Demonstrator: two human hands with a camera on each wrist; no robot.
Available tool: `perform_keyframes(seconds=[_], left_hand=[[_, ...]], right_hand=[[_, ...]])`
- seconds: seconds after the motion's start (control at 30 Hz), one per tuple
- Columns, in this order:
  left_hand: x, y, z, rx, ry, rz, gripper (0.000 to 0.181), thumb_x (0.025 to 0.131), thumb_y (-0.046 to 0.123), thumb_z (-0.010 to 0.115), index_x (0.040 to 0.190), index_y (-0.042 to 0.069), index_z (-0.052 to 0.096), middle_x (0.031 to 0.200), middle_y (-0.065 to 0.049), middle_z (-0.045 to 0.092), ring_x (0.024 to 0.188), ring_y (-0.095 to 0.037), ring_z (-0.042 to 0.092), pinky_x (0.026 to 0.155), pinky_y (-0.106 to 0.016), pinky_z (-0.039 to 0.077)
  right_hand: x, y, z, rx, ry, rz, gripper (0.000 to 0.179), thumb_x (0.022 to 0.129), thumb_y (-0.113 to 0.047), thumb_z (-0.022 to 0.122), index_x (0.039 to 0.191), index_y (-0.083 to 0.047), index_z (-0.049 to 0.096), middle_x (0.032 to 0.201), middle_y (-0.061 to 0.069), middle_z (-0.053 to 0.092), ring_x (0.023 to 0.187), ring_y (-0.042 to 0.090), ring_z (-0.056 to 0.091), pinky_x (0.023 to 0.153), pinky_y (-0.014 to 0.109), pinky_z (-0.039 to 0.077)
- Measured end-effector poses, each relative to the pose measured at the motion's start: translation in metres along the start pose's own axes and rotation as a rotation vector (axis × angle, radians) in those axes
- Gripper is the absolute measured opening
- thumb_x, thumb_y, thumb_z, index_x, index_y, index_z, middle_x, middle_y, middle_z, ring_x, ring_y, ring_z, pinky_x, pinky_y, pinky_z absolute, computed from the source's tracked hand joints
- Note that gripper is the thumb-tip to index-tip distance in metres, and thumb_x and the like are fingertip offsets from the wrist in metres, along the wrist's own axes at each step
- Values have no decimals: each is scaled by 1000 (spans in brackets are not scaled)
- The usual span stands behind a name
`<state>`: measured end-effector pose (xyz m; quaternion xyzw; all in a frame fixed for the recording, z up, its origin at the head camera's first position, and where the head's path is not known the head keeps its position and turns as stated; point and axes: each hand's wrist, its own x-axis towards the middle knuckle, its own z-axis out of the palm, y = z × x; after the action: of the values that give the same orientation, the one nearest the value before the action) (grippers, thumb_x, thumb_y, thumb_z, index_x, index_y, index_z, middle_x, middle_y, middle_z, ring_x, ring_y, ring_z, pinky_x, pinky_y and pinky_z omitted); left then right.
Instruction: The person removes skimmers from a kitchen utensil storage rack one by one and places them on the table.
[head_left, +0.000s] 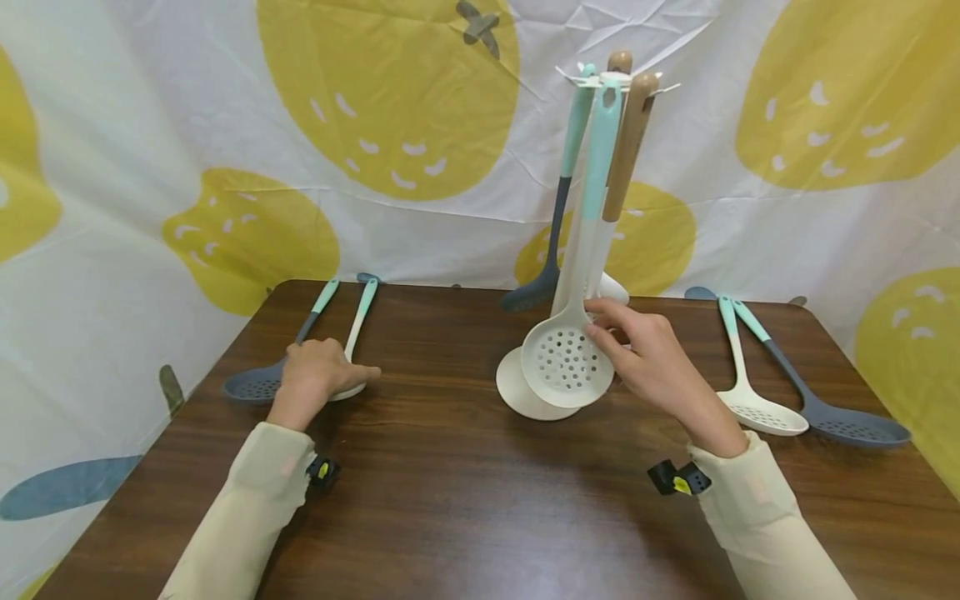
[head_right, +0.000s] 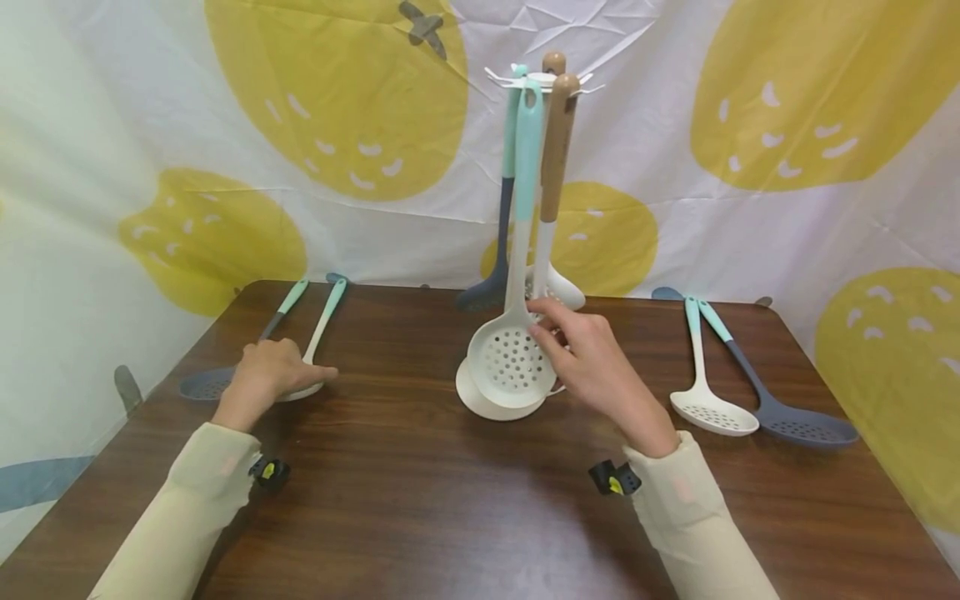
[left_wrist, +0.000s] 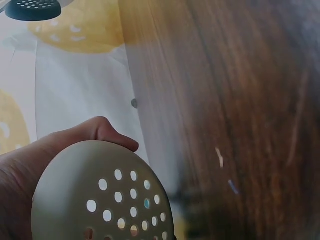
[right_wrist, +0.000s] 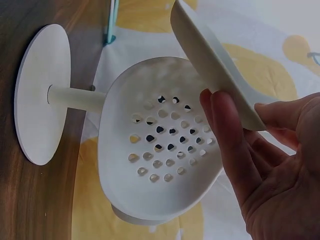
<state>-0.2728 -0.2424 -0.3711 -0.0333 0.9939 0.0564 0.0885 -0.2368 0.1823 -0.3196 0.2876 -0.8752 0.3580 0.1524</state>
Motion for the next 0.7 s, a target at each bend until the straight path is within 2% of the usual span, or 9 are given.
perform_keyframes(seconds=[0.2, 0.37, 0.5, 0.7], left_hand=[[0, 4, 2, 3, -14, -26, 81, 89, 63, 65, 112, -14, 67, 123, -40, 64, 120, -66, 51, 103, -69, 42], [-1, 6, 0, -20, -28, -45, 80, 89, 63, 66, 115, -13, 67, 126, -41, 61, 125, -70, 45, 98, -70, 46], [-3, 8, -1, -30, -51, -60, 80, 89, 66, 65, 116, -10, 66, 125, -38, 62, 122, -65, 49, 96, -68, 48], [-3, 8, -3, -8, -26, -72, 84, 88, 73, 63, 115, -6, 67, 125, -37, 63, 119, -62, 53, 96, -68, 47]], right_hand=[[0, -2, 0, 1, -3, 11, 28, 104, -9, 60, 131, -1, 65, 98, 17, 78, 83, 28, 76, 71, 38, 58], [1, -1, 0, -6, 5, 2, 27, 103, -8, 61, 129, 0, 66, 96, 17, 78, 82, 27, 76, 71, 39, 58], [1, -1, 1, -27, 29, -19, 25, 102, -7, 62, 126, 0, 68, 94, 16, 78, 80, 26, 76, 71, 41, 58], [0, -2, 3, -48, 60, -59, 22, 100, -5, 64, 121, 0, 69, 90, 15, 78, 77, 26, 76, 71, 45, 60]])
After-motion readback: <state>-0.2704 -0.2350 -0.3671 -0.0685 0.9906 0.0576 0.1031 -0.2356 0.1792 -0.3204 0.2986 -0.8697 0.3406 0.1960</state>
